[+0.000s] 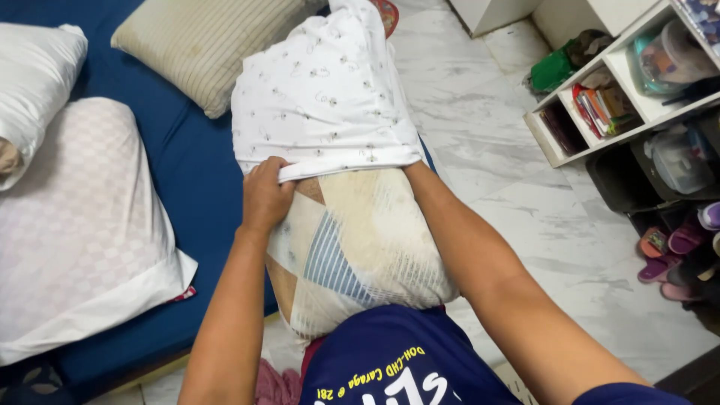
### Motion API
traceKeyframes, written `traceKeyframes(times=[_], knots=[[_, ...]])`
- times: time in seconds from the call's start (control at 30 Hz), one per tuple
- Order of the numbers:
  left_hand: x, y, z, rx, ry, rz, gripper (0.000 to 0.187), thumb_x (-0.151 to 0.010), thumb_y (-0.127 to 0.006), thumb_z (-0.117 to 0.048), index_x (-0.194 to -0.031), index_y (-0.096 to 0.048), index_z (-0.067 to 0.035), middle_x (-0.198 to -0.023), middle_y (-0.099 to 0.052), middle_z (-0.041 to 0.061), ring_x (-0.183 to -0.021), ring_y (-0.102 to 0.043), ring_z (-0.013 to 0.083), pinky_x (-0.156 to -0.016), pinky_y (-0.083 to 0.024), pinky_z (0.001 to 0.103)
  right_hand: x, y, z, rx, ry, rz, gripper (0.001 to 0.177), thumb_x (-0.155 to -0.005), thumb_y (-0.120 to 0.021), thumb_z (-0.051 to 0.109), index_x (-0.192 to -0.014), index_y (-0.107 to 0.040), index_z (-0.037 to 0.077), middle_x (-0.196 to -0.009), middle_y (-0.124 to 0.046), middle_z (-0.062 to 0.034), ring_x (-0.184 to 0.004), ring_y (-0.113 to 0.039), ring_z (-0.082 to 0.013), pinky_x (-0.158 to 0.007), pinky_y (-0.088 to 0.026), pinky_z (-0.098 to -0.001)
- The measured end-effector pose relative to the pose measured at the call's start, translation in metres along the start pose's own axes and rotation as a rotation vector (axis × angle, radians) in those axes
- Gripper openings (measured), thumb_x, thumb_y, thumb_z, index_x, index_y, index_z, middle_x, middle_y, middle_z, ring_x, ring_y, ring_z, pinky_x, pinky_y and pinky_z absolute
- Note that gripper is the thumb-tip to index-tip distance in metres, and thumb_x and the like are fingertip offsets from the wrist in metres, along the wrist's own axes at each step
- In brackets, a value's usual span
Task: Put clean pillowcases on several bed pillows.
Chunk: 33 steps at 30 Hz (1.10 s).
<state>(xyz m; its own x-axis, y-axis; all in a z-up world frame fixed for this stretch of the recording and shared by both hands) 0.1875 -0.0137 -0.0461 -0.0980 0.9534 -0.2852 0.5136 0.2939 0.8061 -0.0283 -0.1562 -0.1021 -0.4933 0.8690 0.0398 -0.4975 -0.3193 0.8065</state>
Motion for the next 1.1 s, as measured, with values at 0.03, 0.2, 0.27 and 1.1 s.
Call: traceKeyframes(times=[0.03,0.2,0.27,1.1], knots=[[0.007,-0.002,0.005,-0.001,0.007,0.004,0.034,-0.081,-0.075,-0.010,-0.114,-0.067,-0.008,-0.109,-0.072,0.015,-0.104,-0.065,0.0374,-0.092,-0.046,0.048,0.000,-0.003,-0.003,0.010,0.003,0.004,0.050,-0.095,-0.063,0.036,-0.136,-0.059,0.007,-0.136,-0.064,-0.0095,-0.125,-0.060,-0.0221,-0.106,-0.049,-0.0321],[0.046,0.006,0.010,0.032,0.082,-0.133,0.028,-0.087,-0.067,-0.003,-0.115,-0.065,-0.006,-0.103,-0.071,0.019,-0.097,-0.066,0.0420,-0.087,-0.050,0.050,-0.007,-0.023,-0.038,0.063,0.027,0.007,0.052,-0.096,-0.062,0.038,-0.139,-0.059,0.008,-0.139,-0.063,-0.0088,-0.127,-0.059,-0.0219,-0.108,-0.048,-0.0310],[0.061,0.014,-0.018,0.100,0.141,-0.057,0.024,-0.088,-0.067,-0.007,-0.112,-0.066,-0.007,-0.099,-0.071,0.019,-0.094,-0.067,0.0413,-0.082,-0.051,0.049,-0.013,-0.058,-0.092,0.114,0.224,-0.056,0.047,-0.100,-0.062,0.031,-0.140,-0.059,0.007,-0.141,-0.062,-0.0117,-0.130,-0.057,-0.0259,-0.110,-0.046,-0.0342],[-0.029,-0.030,-0.110,0.321,-0.129,0.177,0.031,-0.083,-0.066,-0.009,-0.114,-0.066,-0.002,-0.107,-0.069,0.022,-0.100,-0.064,0.0433,-0.087,-0.050,0.049,0.103,-0.025,0.091,0.347,0.057,0.333,0.062,-0.093,-0.057,0.051,-0.130,-0.067,0.002,-0.131,-0.066,-0.0254,-0.131,-0.055,-0.0412,-0.118,-0.036,-0.0537]])
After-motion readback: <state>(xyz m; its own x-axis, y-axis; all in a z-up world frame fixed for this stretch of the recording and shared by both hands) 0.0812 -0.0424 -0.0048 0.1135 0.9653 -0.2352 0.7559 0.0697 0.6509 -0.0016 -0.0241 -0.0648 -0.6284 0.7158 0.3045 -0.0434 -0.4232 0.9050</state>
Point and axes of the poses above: each hand's wrist, its own x-axis away from the middle knuckle, its own y-axis out of the back of the hand, z = x × y, the point moved 8 cm from there along -x, towards the middle knuckle
